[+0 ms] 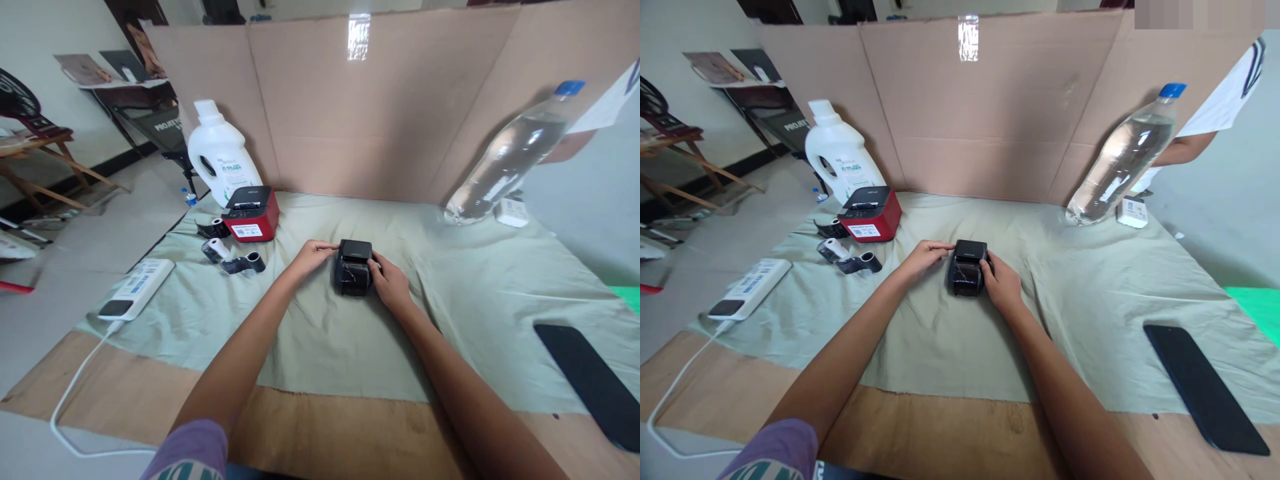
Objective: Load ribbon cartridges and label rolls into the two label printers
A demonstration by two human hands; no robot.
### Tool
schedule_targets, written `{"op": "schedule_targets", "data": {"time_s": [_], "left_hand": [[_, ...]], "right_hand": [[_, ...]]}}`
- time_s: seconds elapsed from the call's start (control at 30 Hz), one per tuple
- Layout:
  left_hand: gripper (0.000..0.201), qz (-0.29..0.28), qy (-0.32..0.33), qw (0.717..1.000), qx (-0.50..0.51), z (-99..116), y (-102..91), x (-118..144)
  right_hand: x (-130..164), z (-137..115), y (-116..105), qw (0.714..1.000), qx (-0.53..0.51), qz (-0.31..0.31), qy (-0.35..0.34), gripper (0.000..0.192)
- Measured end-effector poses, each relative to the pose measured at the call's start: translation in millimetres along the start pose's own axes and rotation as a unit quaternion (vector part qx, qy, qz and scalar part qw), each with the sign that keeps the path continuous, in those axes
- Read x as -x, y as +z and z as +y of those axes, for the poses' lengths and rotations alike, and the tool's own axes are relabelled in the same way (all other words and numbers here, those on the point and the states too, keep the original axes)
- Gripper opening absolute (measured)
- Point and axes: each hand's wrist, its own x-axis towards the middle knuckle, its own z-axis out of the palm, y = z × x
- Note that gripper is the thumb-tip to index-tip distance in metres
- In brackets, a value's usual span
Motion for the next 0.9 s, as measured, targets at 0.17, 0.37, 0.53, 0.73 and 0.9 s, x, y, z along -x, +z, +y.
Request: {"op": "schedule_targets", "data": {"time_s": [0.17, 0.37, 0.53, 0.73, 0.9], "left_hand": [[0.059, -0.021, -0.016, 0.998, 0.051, 1.4, 7.4, -3.8], [0.058, -0.032, -0.025, 0.999, 0.024, -1.7, 10.0, -11.3], [0.041, 0.005, 0.153, 0.979, -0.133, -3.7, 5.0, -15.0], [0.018, -0.073, 0.173, 0.882, -0.432, 42.4, 19.2, -23.7], [0.027, -0.097, 0.101, 0.849, -0.509, 68.1, 42.9, -32.8]], "right_hand": [[0.0, 1.9, 0.6, 1.0, -0.011, 0.0, -0.009, 0.052], [-0.6, 1.4, 1.2, 1.0, -0.009, -0.001, -0.015, 0.051], [-0.5, -0.4, 0.7, 1.0, -0.01, 0.001, -0.003, 0.051], [0.2, -3.1, -1.2, 1.0, -0.006, 0.0, 0.012, 0.049], [1.1, -4.1, -2.8, 1.0, 0.001, -0.003, 0.013, 0.05]]}}
